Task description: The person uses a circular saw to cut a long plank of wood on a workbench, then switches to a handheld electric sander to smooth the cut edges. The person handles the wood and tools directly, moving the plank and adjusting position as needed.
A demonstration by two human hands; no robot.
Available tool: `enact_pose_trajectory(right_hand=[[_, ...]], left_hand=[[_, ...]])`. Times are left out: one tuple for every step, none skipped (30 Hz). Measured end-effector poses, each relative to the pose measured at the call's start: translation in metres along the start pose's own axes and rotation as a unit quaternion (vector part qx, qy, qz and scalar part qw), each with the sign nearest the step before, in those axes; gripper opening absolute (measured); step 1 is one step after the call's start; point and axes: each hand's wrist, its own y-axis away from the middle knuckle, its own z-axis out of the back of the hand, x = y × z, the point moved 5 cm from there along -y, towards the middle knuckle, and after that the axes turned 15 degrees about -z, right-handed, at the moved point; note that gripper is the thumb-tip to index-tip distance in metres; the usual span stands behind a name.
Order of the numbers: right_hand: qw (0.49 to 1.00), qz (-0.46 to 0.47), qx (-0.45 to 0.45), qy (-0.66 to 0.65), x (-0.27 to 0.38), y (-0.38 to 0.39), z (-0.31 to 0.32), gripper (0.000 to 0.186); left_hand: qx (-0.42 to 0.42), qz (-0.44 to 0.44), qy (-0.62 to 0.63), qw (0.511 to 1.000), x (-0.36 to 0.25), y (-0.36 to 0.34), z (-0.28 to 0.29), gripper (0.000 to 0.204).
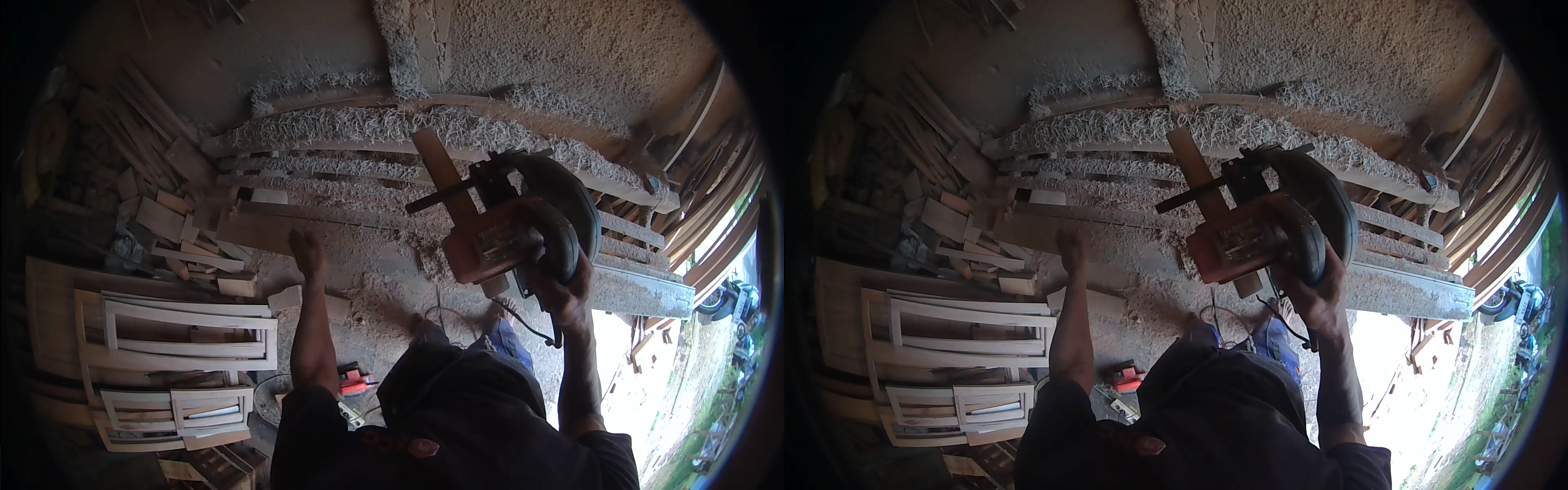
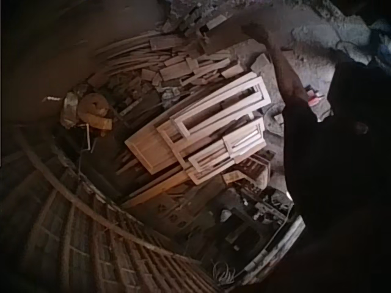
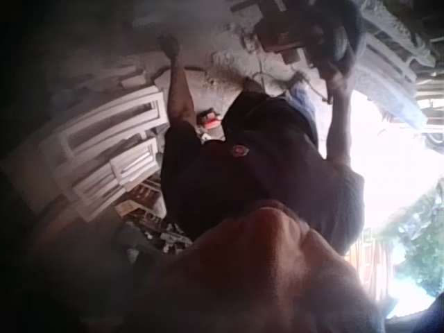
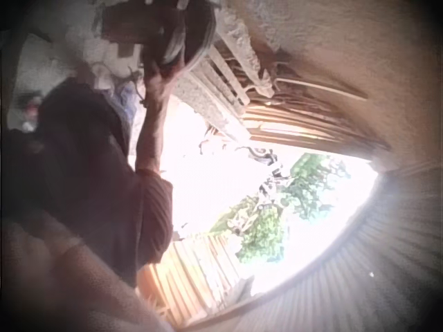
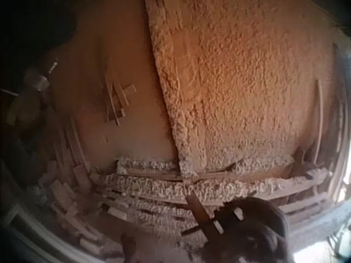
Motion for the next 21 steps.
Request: enact_pose_trajectory(right_hand=[[1.0,-0.025,0.003,-0.013,-0.001,0.004,0.019,0.045],[0.999,-0.032,-0.002,-0.015,-0.001,0.008,0.038,0.044],[0.998,-0.052,-0.015,-0.018,-0.003,0.01,0.058,0.043],[0.999,0.0,-0.029,-0.028,-0.001,0.009,0.074,0.048],[0.997,0.022,0.006,-0.068,0.0,0.009,0.092,0.052],[0.998,0.021,-0.007,-0.058,-0.001,0.009,0.113,0.056],[0.998,0.027,-0.008,-0.06,-0.003,0.005,0.133,0.056],[0.998,0.034,-0.01,-0.061,-0.004,0.002,0.153,0.057],[0.997,0.037,-0.005,-0.067,-0.006,-0.001,0.173,0.054],[0.995,0.04,0.007,-0.087,-0.007,-0.003,0.192,0.052],[0.999,0.022,0.003,-0.043,-0.008,-0.005,0.213,0.048],[1.0,0.01,0.002,-0.017,-0.007,-0.005,0.234,0.045],[1.0,-0.002,-0.004,0.012,-0.005,-0.005,0.256,0.041],[0.999,-0.001,-0.019,0.029,-0.004,-0.006,0.275,0.034],[1.0,0.018,-0.013,0.021,-0.003,-0.006,0.29,0.029],[0.999,0.037,-0.011,0.009,-0.004,-0.006,0.304,0.025],[0.998,0.059,-0.007,-0.008,-0.004,-0.002,0.32,0.02],[0.998,0.067,0.002,-0.011,-0.003,0.001,0.337,0.033],[0.999,0.05,0.004,-0.021,-0.006,0.004,0.353,0.034],[0.999,0.039,0.015,-0.034,-0.009,0.009,0.369,0.034],[0.999,0.021,0.026,-0.04,-0.015,0.013,0.382,0.035]], left_hand=[[0.033,-0.011,-0.016,0.999,-0.002,0.019,-0.022,0.075],[0.089,-0.005,-0.03,0.996,-0.023,0.046,-0.052,0.077],[0.061,-0.054,-0.072,0.994,-0.063,0.074,-0.072,0.08],[-0.013,-0.136,-0.116,0.984,-0.115,0.103,-0.083,0.082],[0.018,-0.099,-0.076,0.992,-0.159,0.127,-0.103,0.083],[0.005,-0.095,-0.042,0.995,-0.207,0.149,-0.116,0.083],[0.029,-0.16,-0.072,0.984,-0.26,0.17,-0.13,0.081],[0.03,-0.231,-0.101,0.967,-0.314,0.189,-0.144,0.078],[-0.023,-0.248,-0.111,0.962,-0.368,0.188,-0.162,0.061],[-0.076,-0.293,-0.196,0.933,-0.426,0.189,-0.181,0.046],[0.023,-0.18,0.171,0.968,-0.45,0.184,-0.21,0.046],[0.028,-0.022,0.417,0.908,-0.473,0.184,-0.233,0.046],[0.049,-0.017,0.518,0.854,-0.495,0.193,-0.244,0.046],[0.068,-0.01,0.615,0.786,-0.521,0.204,-0.253,0.047],[0.086,-0.006,0.704,0.705,-0.546,0.217,-0.255,0.049],[0.106,-0.018,0.787,0.607,-0.57,0.227,-0.25,0.051],[0.136,-0.195,0.505,0.83,-0.572,0.236,-0.233,0.057],[0.091,-0.307,0.09,0.943,-0.568,0.245,-0.214,0.064],[0.024,-0.266,0.018,0.964,-0.534,0.241,-0.187,0.068],[-0.002,-0.187,-0.027,0.982,-0.497,0.237,-0.163,0.071],[0.02,-0.087,-0.062,0.994,-0.458,0.229,-0.147,0.073]])
